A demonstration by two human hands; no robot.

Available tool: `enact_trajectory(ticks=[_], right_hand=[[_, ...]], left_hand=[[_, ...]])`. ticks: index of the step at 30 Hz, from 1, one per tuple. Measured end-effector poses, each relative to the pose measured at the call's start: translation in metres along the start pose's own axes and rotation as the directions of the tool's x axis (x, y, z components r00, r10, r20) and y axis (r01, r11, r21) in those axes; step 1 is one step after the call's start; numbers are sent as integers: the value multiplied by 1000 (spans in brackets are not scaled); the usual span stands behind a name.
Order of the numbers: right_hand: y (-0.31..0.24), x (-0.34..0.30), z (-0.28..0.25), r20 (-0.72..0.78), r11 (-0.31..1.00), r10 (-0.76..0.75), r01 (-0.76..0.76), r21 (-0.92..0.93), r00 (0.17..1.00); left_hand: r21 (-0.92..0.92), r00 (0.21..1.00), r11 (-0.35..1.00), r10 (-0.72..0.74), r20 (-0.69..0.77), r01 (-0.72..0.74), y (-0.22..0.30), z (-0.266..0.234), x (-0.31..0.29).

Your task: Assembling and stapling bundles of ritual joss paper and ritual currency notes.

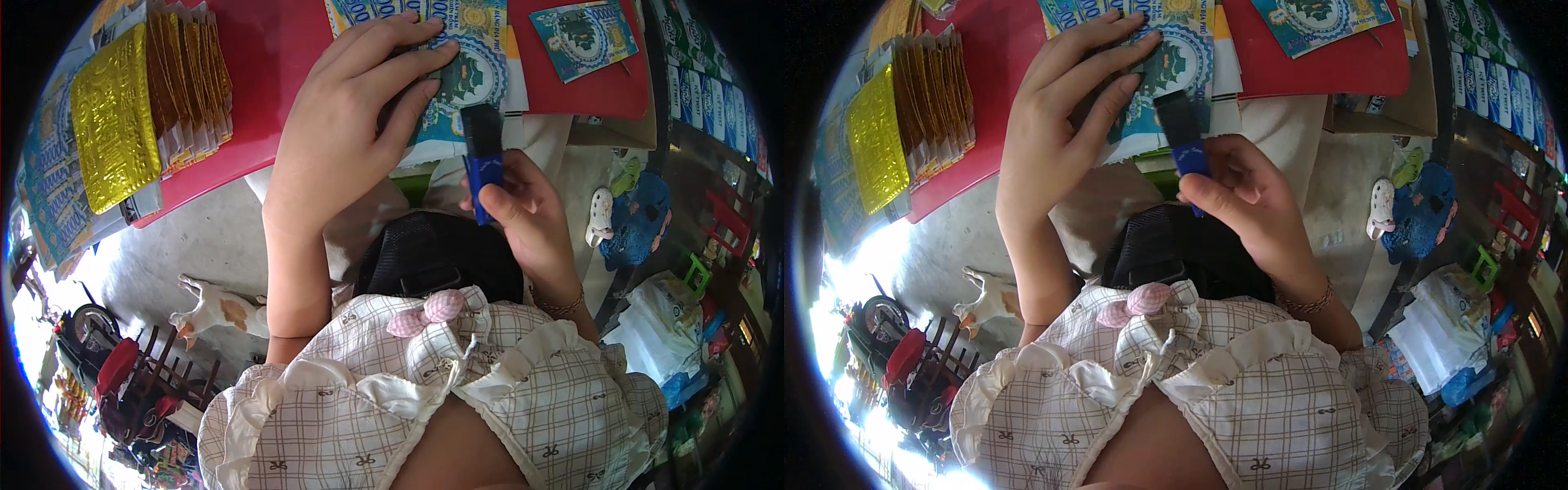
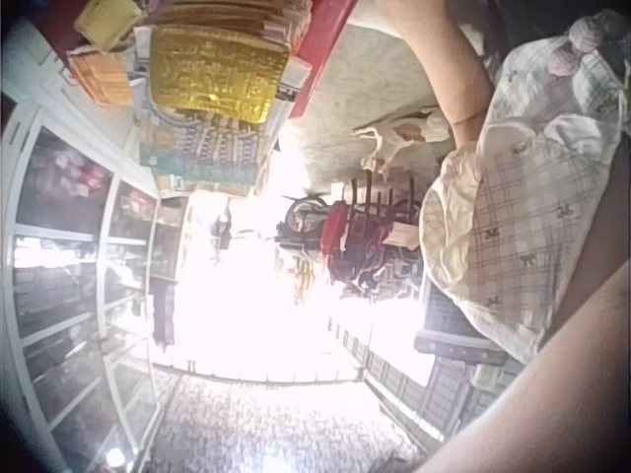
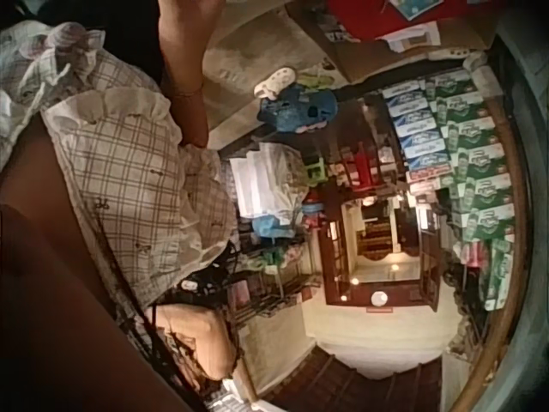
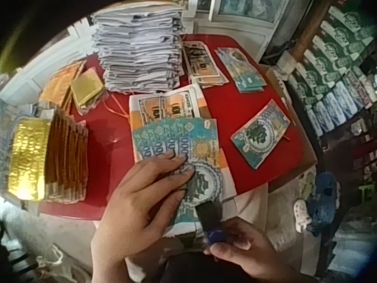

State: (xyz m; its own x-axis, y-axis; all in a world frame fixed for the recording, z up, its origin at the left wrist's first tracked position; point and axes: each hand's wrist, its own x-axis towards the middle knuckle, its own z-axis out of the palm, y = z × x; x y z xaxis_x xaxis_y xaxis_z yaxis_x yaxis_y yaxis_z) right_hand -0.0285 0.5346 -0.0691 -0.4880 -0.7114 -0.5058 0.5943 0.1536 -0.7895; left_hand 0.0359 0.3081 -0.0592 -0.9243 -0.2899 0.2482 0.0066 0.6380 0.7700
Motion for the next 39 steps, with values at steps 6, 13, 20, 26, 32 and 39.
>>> enact_trajectory(ticks=[6,13,20,26,32,39], right_hand=[[10,8,16,24,999,-25,26,-39,999],[6,16,23,89,997,39,-45,65,995],[4,9,9,174,996,3,-18,89,985],[5,4,17,165,988,101,-80,-130,981],[9,4,28,157,986,44,-18,-163,987],[9,0,20,107,987,-24,41,-158,994]], left_hand=[[30,998,998,50,44,-52,-1,-3,2],[-4,998,999,36,43,-36,-4,-1,-1],[-5,998,998,62,21,-62,-5,0,-1],[-34,999,999,41,7,-41,-6,1,-2],[-18,999,999,48,14,-48,-6,0,-2],[0,998,998,56,9,-56,-5,1,-1]])
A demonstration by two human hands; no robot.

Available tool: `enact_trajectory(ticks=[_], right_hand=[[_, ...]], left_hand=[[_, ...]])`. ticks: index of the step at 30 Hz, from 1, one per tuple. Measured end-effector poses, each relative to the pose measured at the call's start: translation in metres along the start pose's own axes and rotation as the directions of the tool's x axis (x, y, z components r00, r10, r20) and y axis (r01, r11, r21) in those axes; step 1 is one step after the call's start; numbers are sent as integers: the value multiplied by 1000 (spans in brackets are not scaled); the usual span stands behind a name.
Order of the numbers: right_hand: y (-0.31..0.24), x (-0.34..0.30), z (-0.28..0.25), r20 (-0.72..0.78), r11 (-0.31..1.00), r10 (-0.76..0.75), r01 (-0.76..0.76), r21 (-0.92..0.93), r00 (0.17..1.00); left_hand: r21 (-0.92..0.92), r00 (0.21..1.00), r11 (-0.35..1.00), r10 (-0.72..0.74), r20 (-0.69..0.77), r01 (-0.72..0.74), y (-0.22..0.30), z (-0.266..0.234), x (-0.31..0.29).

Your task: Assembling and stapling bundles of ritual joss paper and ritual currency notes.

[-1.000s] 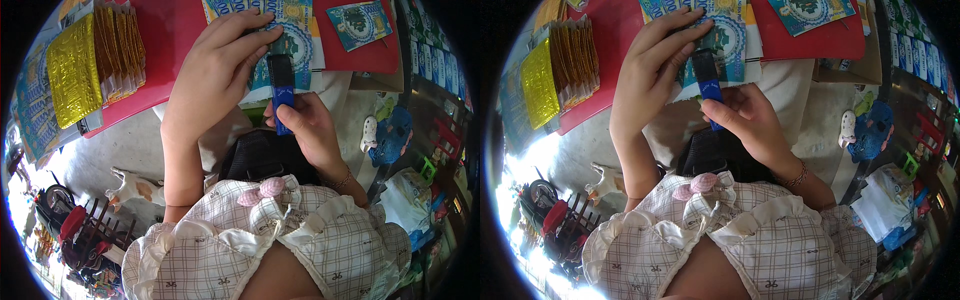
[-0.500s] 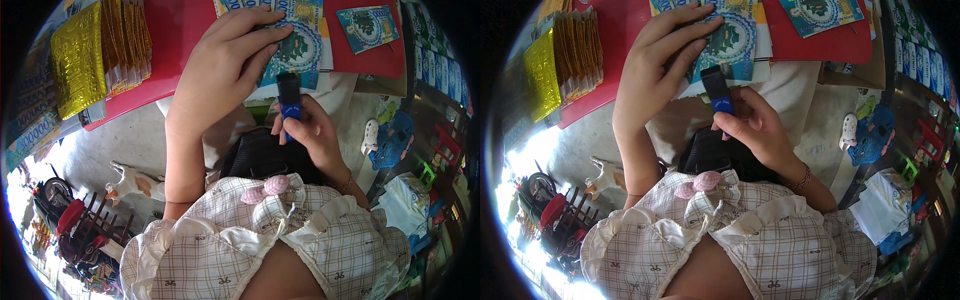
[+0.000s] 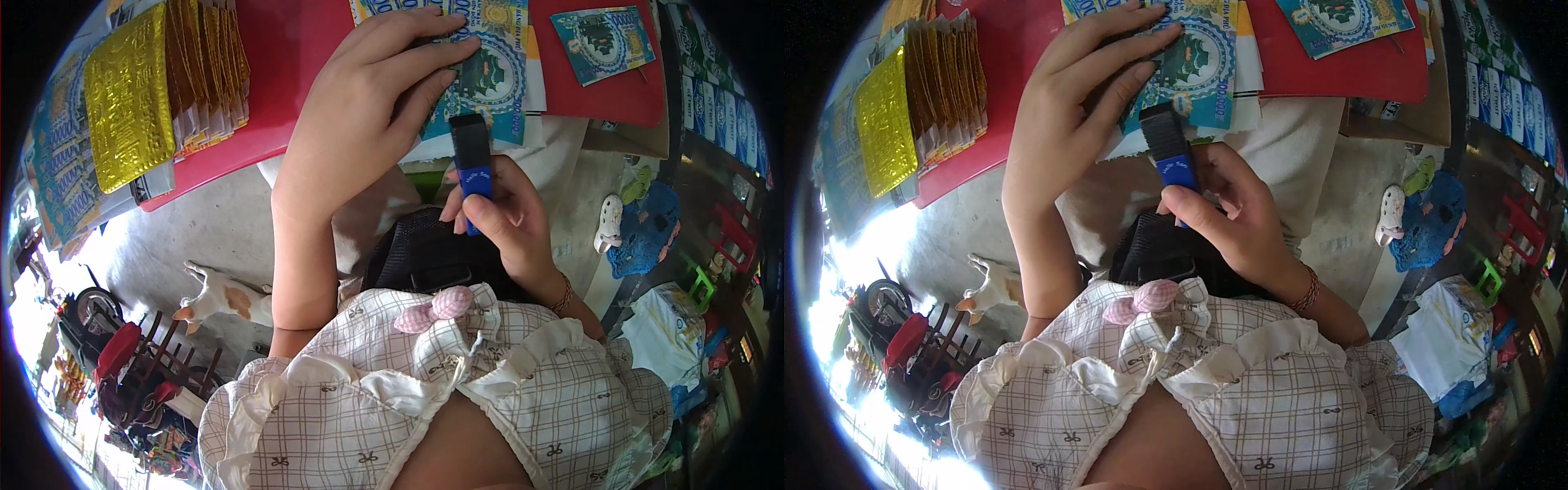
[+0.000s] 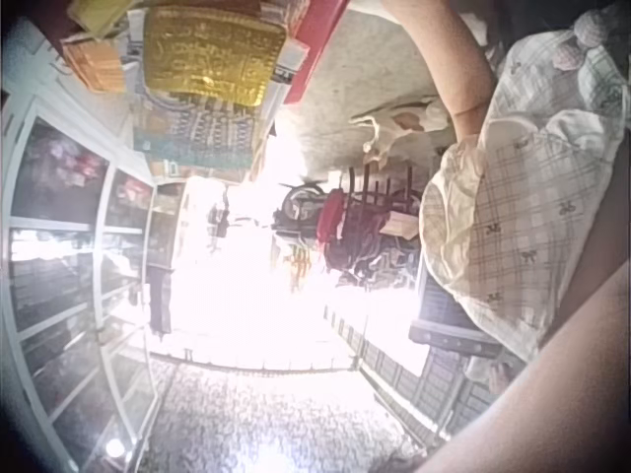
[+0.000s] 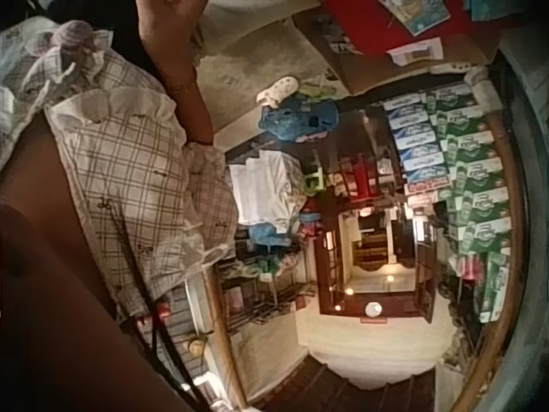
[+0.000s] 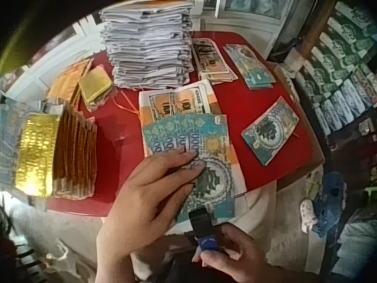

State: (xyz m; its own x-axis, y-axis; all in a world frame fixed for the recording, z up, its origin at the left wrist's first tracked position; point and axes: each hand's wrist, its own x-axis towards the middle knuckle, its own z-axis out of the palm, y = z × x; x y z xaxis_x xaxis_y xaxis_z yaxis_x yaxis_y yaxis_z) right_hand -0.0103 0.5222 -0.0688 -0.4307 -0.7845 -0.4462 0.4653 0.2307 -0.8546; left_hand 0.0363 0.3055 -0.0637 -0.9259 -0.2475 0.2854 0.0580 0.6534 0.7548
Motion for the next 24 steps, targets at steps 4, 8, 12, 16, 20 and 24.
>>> enact_trajectory(ticks=[4,8,12,16,20,24], right_hand=[[-1,-5,-5,22,994,8,-10,106,1000],[3,-8,-8,-6,989,-52,52,140,999],[8,-12,-12,-25,981,-97,100,167,995],[10,-15,-16,-36,989,-81,85,124,996],[10,-16,-17,-46,990,-82,86,113,996],[8,-13,-16,-32,994,-69,71,77,997]], left_hand=[[-35,1000,999,-8,-8,7,0,0,0],[-67,1000,998,-13,-21,11,-1,0,-1],[-54,1000,999,3,-26,-4,-2,1,-1],[-41,1000,999,-12,-5,12,-2,-1,-2],[-24,1000,1000,-18,21,19,2,-5,-3],[20,1000,1000,13,14,-14,7,-5,2]])
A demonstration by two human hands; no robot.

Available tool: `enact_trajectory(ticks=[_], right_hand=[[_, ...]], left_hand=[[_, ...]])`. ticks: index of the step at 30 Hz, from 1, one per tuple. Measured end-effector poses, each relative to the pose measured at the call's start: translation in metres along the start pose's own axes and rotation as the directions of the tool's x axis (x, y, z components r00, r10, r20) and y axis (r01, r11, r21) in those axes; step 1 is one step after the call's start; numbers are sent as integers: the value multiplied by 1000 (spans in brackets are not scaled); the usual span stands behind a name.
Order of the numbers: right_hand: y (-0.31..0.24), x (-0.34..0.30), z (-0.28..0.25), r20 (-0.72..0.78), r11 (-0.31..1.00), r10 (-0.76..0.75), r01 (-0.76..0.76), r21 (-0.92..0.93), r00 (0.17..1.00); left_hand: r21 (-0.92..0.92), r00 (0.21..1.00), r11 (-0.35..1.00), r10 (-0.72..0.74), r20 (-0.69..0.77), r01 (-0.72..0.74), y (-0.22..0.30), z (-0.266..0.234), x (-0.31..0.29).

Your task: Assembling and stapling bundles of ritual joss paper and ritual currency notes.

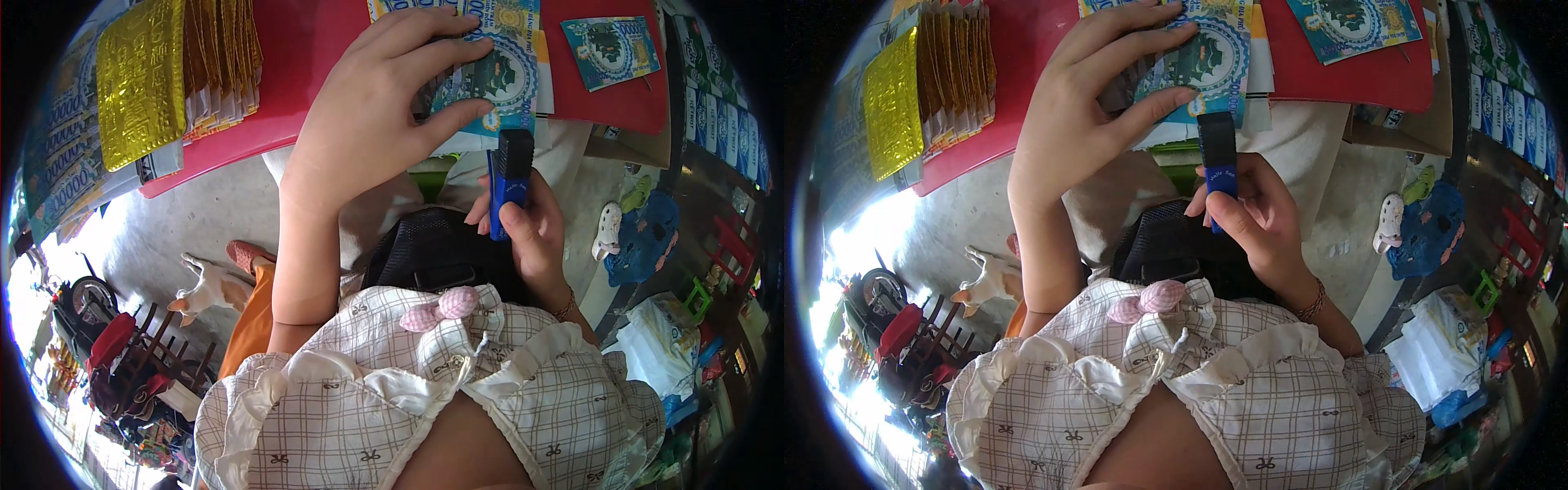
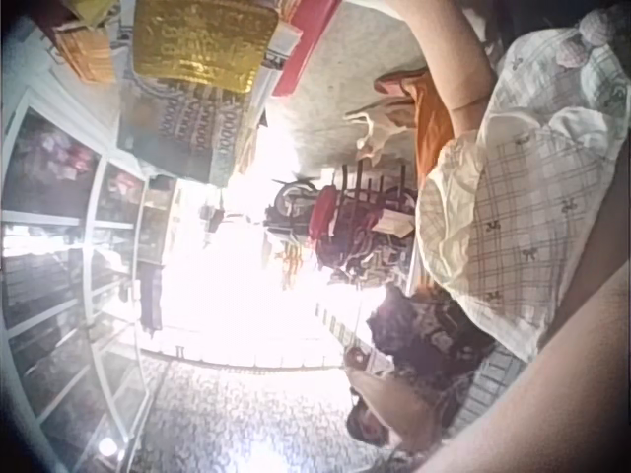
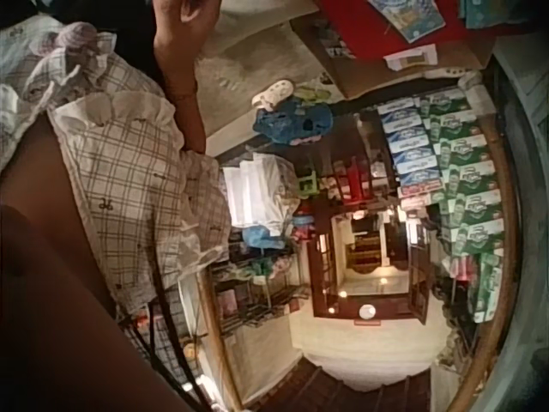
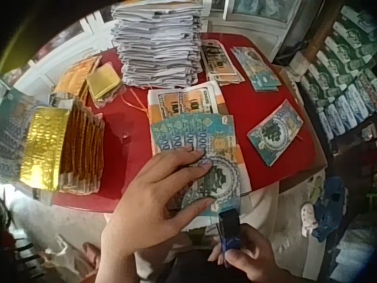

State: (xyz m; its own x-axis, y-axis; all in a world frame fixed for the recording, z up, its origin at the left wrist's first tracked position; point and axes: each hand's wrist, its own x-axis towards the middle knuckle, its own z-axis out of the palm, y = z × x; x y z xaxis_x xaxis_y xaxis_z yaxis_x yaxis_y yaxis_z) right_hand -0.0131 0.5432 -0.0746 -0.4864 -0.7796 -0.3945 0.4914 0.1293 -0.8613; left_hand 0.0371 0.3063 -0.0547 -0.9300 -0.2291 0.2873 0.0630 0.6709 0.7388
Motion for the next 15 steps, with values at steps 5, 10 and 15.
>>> enact_trajectory(ticks=[5,10,15], right_hand=[[-1,5,8,-23,995,29,-31,-94,999],[2,10,11,-45,982,23,-31,-189,999],[3,9,8,-74,976,12,-28,-216,997]], left_hand=[[49,984,986,-161,73,157,13,-3,-2],[8,998,998,-58,7,58,6,0,3],[-12,1000,1000,-23,-16,23,-1,4,-1]])
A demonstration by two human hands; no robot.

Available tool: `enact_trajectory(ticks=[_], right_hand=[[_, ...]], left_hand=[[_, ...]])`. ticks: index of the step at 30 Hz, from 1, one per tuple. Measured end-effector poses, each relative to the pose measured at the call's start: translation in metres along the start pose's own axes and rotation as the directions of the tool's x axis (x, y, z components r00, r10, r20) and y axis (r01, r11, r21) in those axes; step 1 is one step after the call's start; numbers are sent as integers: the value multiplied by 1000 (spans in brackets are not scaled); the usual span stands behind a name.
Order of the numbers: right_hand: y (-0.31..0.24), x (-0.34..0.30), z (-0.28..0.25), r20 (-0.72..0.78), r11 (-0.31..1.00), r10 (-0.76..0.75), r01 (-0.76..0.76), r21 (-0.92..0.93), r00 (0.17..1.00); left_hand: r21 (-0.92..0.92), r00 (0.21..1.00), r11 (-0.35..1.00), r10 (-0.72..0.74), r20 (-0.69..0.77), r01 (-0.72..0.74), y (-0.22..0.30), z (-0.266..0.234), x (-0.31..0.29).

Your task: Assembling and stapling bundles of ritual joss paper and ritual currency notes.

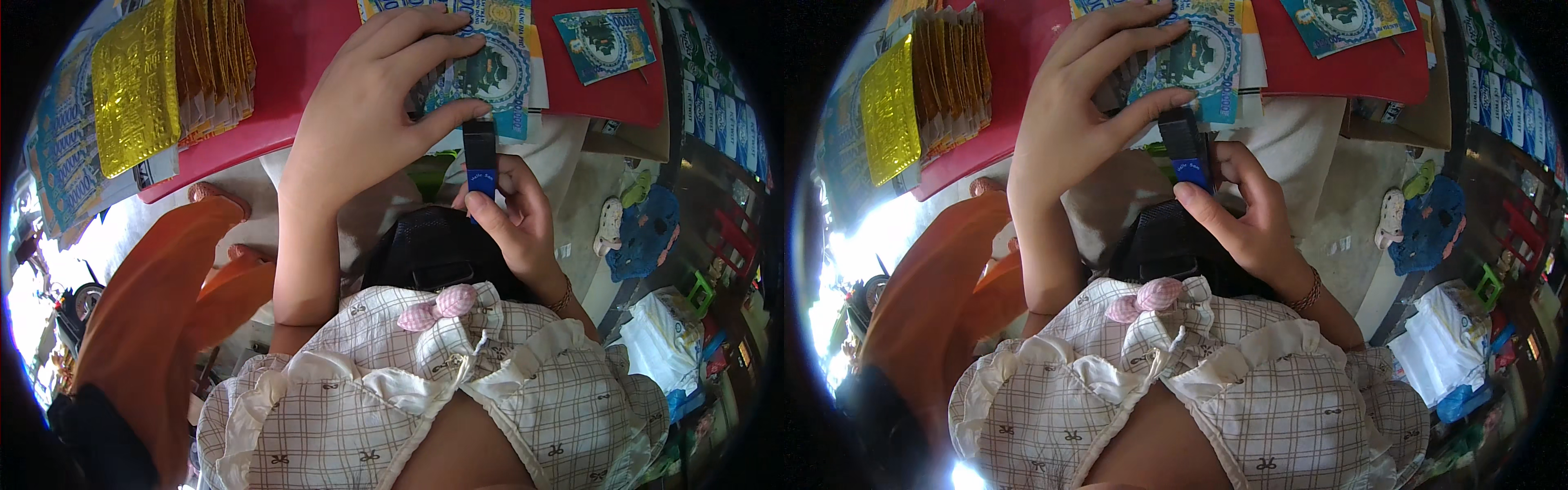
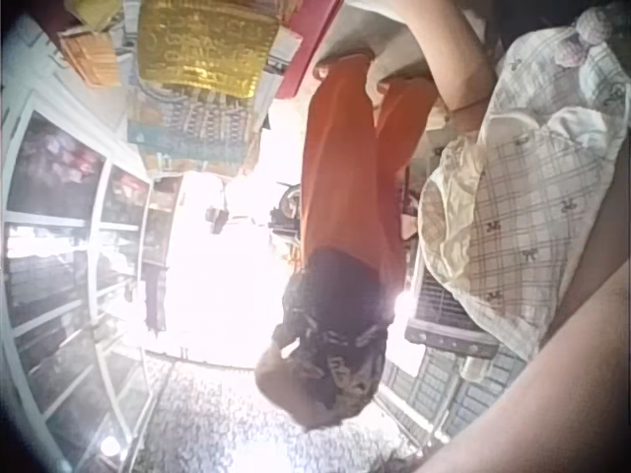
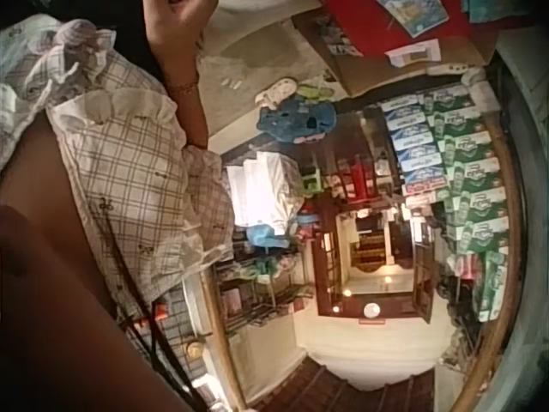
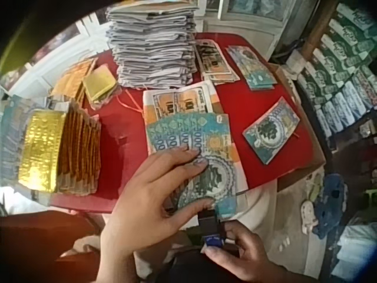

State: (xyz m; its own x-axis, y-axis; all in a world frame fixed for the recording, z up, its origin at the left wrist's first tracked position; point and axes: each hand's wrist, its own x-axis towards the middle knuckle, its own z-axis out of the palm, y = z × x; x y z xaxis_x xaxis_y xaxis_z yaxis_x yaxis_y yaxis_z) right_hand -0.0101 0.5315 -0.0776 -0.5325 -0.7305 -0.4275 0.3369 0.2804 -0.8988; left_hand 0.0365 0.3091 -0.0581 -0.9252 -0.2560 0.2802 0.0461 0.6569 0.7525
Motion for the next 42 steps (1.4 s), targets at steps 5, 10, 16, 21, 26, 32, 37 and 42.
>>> enact_trajectory(ticks=[5,10,16,21,26,32,37,42], right_hand=[[0,-2,3,53,998,-38,40,-37,998],[0,2,2,62,997,-68,71,-40,996],[8,4,1,18,980,-161,162,-118,987],[16,6,1,-9,897,-347,329,-296,938],[14,2,-6,60,866,-255,255,-429,965],[21,9,-2,14,899,-358,349,-264,933],[24,12,1,45,922,-341,344,-178,939],[28,12,1,87,956,-275,283,-84,957]], left_hand=[[14,1000,1000,21,-18,-20,-6,3,-2],[0,999,1000,24,-26,-24,-6,2,-2],[68,999,997,-37,34,34,-4,2,0],[110,993,991,-82,86,72,-3,0,0],[75,997,996,38,61,-42,-6,4,0],[67,996,997,36,78,-41,-14,6,-1],[118,994,992,21,107,-34,-14,3,-2],[163,992,986,11,128,-32,-13,5,-1]])
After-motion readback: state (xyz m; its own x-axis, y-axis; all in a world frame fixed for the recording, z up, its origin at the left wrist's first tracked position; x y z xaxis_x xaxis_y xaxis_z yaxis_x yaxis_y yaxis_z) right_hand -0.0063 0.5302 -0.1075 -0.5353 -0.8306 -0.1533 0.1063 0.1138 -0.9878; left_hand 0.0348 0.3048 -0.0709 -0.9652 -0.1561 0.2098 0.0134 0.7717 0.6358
